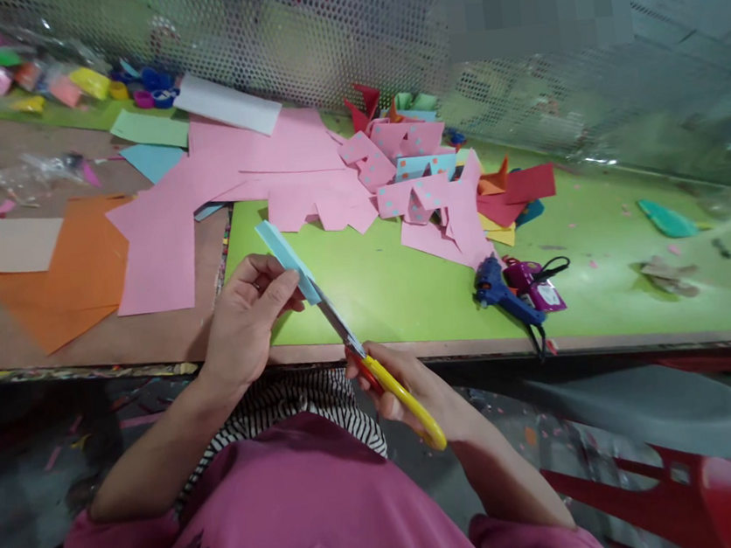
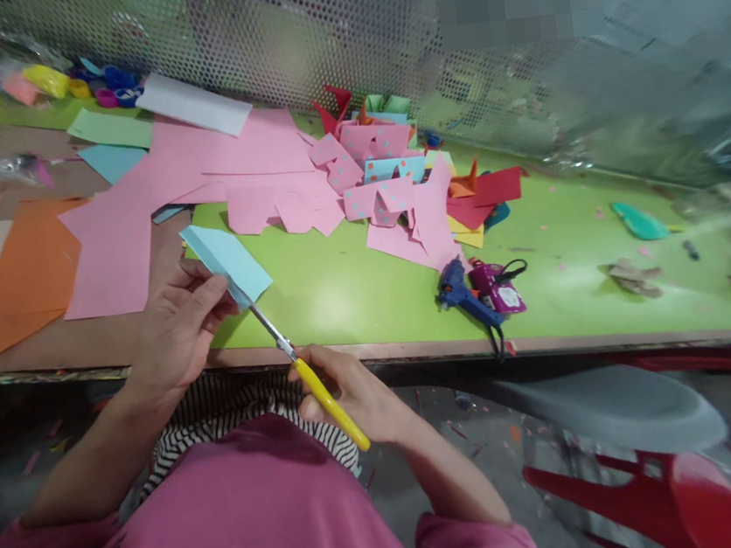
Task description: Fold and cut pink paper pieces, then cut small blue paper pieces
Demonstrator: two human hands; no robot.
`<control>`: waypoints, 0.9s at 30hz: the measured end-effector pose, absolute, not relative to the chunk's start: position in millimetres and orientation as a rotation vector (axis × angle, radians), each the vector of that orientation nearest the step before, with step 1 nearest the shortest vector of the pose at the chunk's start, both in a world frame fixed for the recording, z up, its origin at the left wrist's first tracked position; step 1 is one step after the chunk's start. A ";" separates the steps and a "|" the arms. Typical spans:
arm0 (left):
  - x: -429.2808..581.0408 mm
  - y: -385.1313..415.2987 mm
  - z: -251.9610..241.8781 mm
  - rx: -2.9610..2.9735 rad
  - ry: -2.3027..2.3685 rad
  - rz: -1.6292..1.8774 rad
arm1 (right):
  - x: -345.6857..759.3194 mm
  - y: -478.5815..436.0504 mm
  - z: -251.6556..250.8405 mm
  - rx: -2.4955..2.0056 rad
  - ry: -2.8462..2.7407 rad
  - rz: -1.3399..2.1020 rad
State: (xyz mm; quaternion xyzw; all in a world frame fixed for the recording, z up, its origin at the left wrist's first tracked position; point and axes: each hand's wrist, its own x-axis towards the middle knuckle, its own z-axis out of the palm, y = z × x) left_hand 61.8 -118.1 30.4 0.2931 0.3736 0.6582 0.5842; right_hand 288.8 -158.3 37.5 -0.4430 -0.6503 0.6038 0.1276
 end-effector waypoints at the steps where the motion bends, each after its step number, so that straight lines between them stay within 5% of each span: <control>1: 61.8 -118.2 30.0 0.690 0.869 1.537 | 289.4 -158.6 36.2 -1.274 -1.858 1.783; 19: 62.4 -118.9 31.2 0.683 0.851 1.532 | 286.9 -167.6 37.4 -1.235 -1.515 1.979; 27: 62.5 -123.5 31.0 0.737 0.861 1.496 | 283.8 -165.9 41.2 -1.293 -1.823 1.671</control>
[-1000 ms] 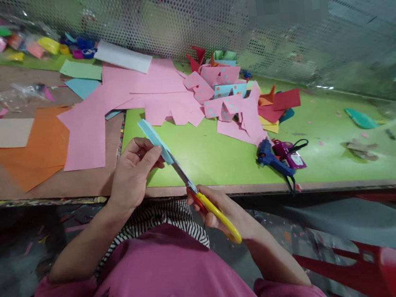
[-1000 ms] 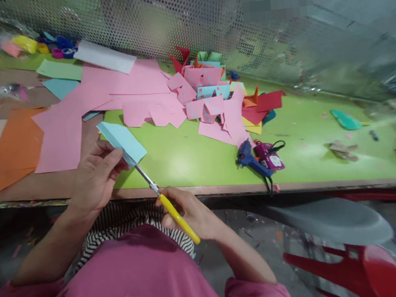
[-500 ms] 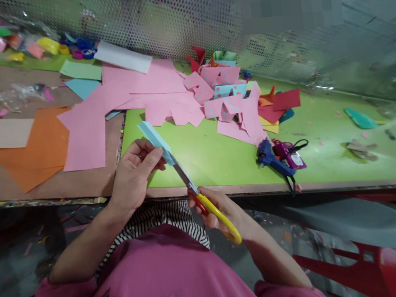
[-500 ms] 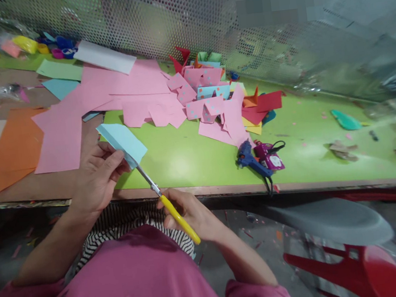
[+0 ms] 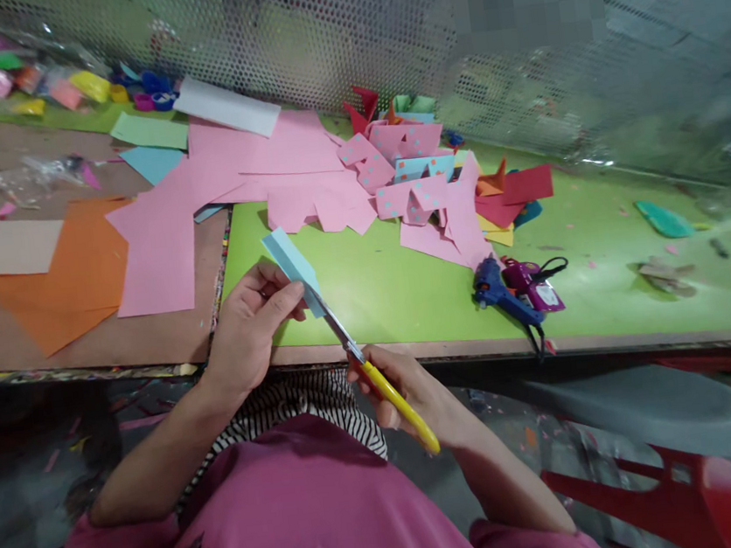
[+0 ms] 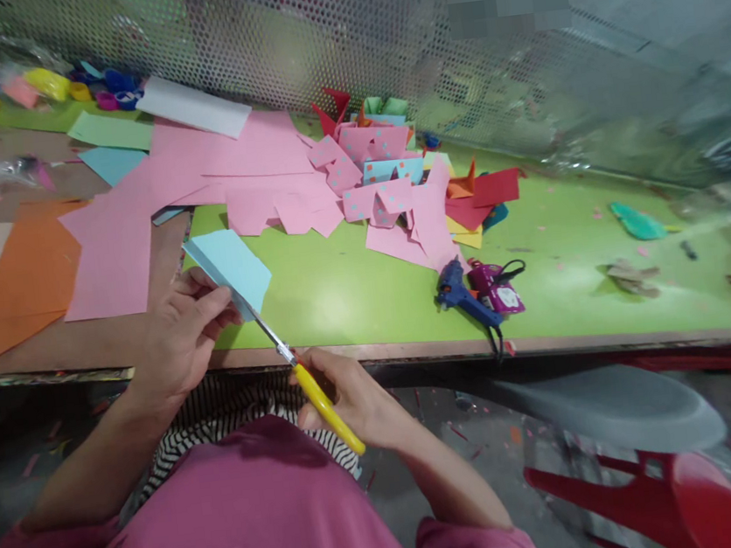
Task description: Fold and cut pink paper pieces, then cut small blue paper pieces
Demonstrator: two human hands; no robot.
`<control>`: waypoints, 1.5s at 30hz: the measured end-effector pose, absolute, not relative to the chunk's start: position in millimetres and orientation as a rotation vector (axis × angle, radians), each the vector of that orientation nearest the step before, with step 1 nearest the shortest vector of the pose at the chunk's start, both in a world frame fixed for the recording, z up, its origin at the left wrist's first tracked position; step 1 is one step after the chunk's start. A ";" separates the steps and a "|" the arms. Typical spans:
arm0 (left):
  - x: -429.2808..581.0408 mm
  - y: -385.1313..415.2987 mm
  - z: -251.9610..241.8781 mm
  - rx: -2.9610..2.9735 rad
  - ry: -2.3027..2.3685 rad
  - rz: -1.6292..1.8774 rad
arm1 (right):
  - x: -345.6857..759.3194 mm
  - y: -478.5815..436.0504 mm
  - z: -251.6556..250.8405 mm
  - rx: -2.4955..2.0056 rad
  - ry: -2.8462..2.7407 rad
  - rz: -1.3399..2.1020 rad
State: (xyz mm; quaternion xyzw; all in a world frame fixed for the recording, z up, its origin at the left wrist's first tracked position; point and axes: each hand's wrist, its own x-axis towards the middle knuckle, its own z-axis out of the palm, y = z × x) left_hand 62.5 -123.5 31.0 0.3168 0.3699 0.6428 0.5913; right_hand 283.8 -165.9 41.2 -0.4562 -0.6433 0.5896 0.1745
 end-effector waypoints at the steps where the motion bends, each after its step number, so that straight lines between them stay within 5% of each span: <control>1: 61.7 -124.0 30.1 0.754 0.859 1.490 | 283.5 -165.7 41.9 -1.300 -1.849 1.654; 45: 9.6 -124.4 57.2 1.552 1.310 1.032 | 284.8 -175.3 46.6 -1.294 -1.916 1.734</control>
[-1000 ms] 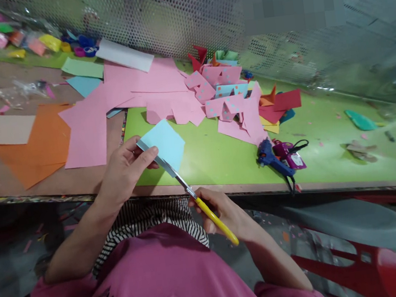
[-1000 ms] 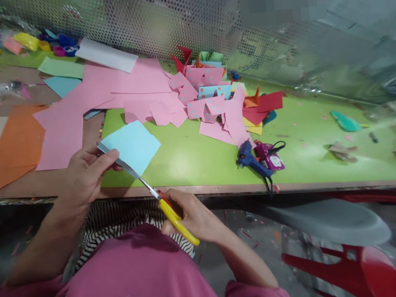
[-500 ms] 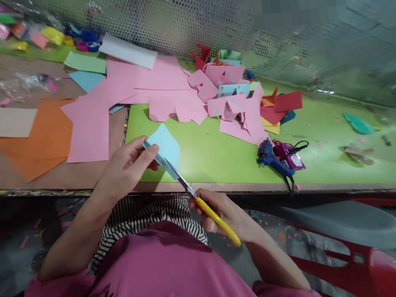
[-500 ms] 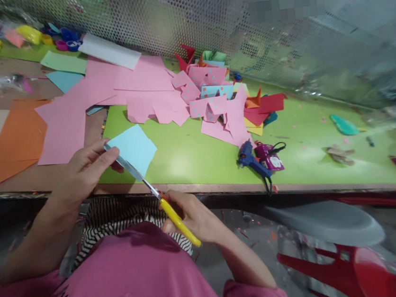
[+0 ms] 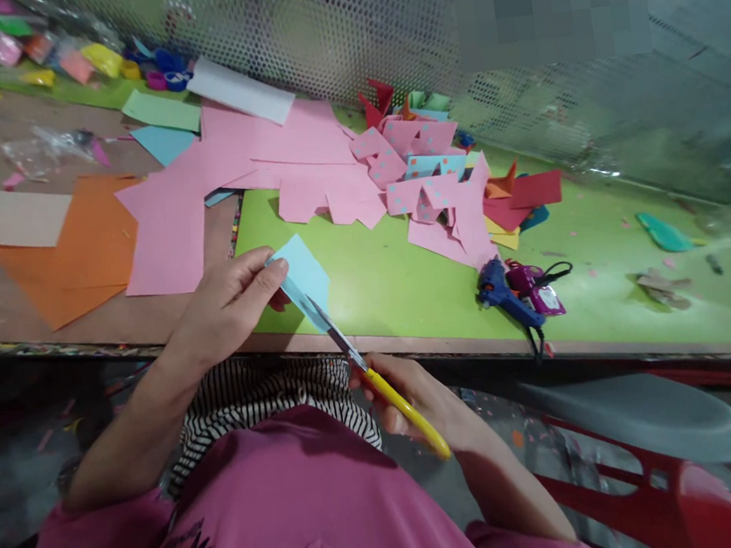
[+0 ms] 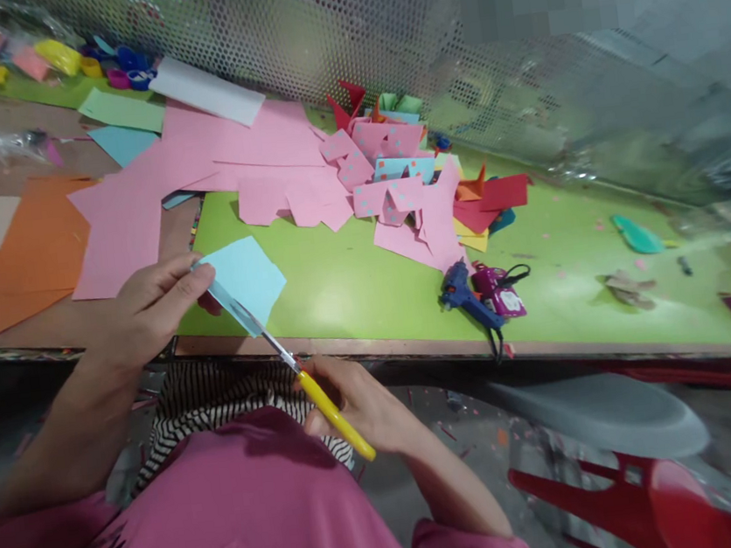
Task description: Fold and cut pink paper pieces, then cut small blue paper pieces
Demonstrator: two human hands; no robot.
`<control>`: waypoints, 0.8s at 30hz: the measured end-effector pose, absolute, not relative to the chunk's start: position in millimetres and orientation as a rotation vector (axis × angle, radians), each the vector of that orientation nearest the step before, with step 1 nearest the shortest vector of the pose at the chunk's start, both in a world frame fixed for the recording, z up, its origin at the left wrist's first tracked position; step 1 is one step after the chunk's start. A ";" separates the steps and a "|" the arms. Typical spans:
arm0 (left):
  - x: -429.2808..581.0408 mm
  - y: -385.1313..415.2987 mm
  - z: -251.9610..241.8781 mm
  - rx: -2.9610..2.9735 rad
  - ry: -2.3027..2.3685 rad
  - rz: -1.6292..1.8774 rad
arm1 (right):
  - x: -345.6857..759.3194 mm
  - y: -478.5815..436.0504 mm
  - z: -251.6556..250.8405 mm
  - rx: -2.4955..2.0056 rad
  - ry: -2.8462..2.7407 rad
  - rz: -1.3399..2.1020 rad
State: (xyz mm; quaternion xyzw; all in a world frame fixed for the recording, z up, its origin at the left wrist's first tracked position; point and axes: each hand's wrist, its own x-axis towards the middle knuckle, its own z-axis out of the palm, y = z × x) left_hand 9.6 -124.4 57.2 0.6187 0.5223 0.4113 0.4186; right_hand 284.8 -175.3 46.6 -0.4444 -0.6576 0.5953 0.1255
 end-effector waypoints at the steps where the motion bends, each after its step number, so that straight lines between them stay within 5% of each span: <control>1: 9.6 -124.1 56.5 1.547 1.309 1.039 | 284.7 -175.7 46.5 -1.293 -1.898 1.745; 24: 9.3 -122.3 54.3 1.563 1.322 1.012 | 280.9 -176.0 48.4 -1.362 -1.827 1.856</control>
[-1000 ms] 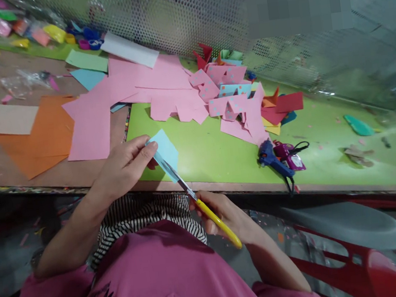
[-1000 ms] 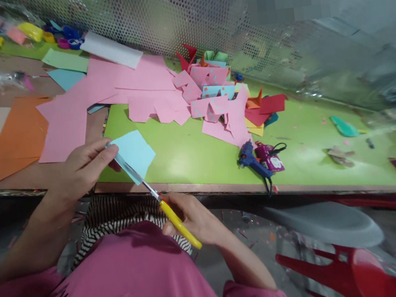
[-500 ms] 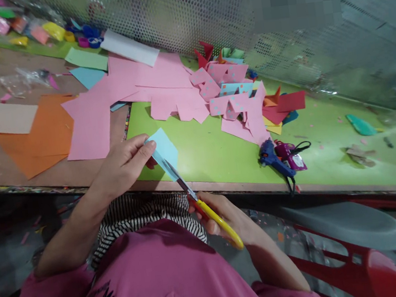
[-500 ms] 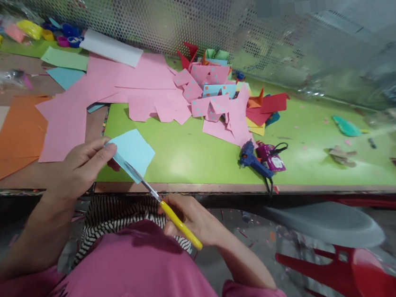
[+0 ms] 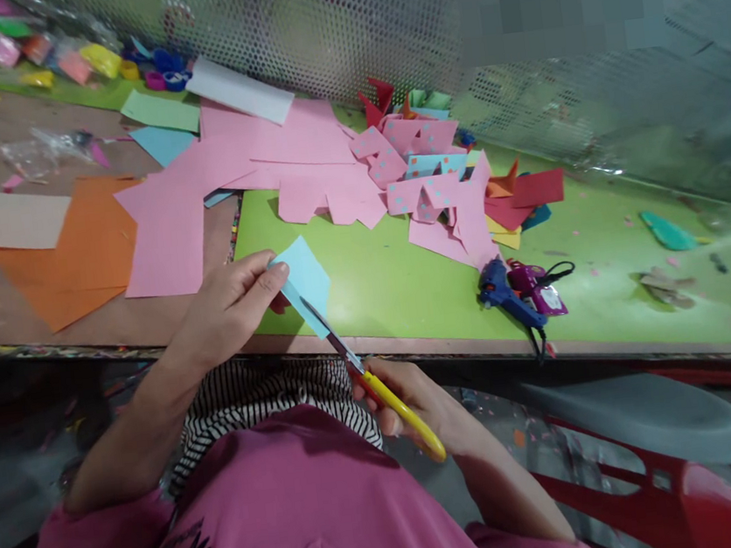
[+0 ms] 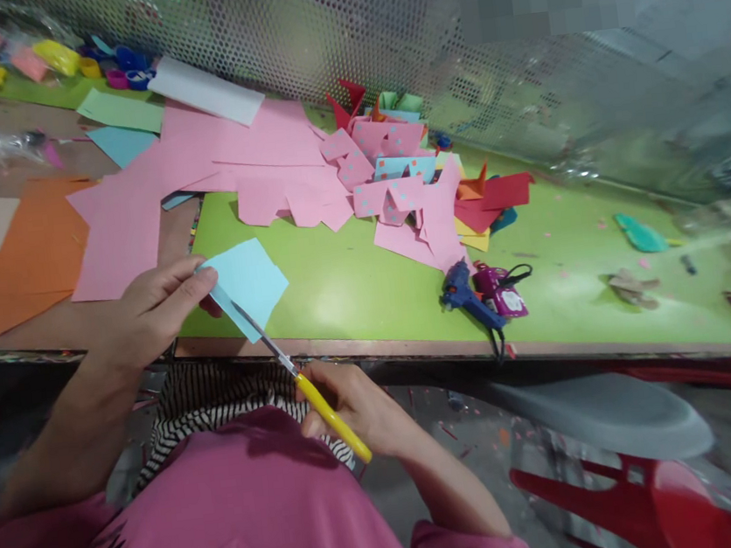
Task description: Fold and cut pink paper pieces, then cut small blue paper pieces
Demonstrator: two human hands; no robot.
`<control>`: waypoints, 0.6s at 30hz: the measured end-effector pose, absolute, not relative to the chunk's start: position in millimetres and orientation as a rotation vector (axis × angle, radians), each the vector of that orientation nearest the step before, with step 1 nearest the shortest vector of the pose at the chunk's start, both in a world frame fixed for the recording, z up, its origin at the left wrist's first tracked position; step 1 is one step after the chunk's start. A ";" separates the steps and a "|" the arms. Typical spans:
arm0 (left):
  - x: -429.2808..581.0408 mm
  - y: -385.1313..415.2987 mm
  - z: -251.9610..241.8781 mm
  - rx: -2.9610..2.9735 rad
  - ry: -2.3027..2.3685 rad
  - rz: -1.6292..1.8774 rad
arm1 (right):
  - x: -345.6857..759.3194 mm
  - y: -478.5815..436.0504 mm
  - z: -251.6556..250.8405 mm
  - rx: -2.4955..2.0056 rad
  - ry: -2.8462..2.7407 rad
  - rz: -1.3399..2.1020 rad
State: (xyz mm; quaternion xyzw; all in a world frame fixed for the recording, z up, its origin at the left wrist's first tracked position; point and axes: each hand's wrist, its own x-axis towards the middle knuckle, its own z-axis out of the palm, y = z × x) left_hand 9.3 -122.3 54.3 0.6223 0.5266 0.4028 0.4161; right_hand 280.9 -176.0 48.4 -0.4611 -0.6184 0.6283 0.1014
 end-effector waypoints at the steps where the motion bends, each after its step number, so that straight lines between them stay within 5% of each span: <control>1: 9.6 -122.5 54.4 1.566 1.324 1.010 | 281.0 -175.7 48.8 -1.365 -1.837 1.843; 18: 13.0 -125.0 56.8 1.583 1.283 0.994 | 280.7 -177.6 48.2 -1.354 -1.823 1.854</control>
